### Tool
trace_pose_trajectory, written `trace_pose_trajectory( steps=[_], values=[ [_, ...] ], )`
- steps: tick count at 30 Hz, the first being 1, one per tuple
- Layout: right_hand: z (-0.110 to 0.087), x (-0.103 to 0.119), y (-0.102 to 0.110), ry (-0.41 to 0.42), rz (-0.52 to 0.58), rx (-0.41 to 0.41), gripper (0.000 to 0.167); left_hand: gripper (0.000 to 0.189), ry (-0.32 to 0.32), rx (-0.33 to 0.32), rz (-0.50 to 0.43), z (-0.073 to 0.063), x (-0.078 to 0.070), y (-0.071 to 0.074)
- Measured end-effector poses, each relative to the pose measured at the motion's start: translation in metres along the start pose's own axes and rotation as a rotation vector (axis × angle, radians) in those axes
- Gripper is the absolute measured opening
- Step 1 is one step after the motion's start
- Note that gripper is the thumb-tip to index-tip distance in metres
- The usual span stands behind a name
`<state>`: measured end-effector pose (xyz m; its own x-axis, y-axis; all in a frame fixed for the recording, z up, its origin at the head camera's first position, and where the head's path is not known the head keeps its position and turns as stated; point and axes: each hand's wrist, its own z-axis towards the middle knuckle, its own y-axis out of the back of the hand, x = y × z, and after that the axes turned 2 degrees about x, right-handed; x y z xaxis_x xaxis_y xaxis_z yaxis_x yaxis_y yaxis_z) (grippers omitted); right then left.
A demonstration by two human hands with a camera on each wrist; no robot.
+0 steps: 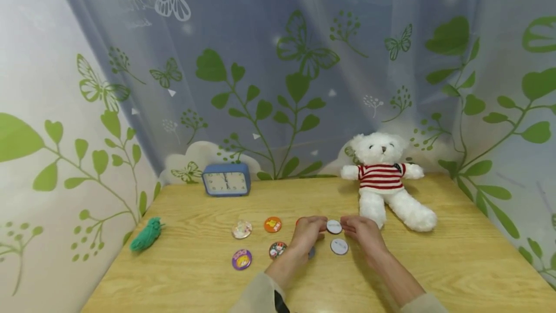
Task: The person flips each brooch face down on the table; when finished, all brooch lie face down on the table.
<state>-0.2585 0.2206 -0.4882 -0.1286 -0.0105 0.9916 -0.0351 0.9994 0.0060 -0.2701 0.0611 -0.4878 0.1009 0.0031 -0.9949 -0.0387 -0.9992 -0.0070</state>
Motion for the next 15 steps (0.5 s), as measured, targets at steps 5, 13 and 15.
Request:
trace_pose_trajectory(
  steps=[5,13,15],
  values=[
    [0.0000,0.0002,-0.0002,0.001,-0.005,0.002,0.043,0.029,0.000,-0.005,0.032,-0.0005,-0.0018,-0.0002],
    [-0.0002,0.0003,0.0014,-0.008,-0.030,0.017,0.044,0.029,0.010,-0.010,0.028,-0.0027,-0.0035,-0.0006],
    [-0.0006,0.0015,0.0016,-0.009,-0.035,0.020,0.045,0.029,0.017,-0.005,0.006,-0.0021,-0.0035,-0.0003]
  ],
)
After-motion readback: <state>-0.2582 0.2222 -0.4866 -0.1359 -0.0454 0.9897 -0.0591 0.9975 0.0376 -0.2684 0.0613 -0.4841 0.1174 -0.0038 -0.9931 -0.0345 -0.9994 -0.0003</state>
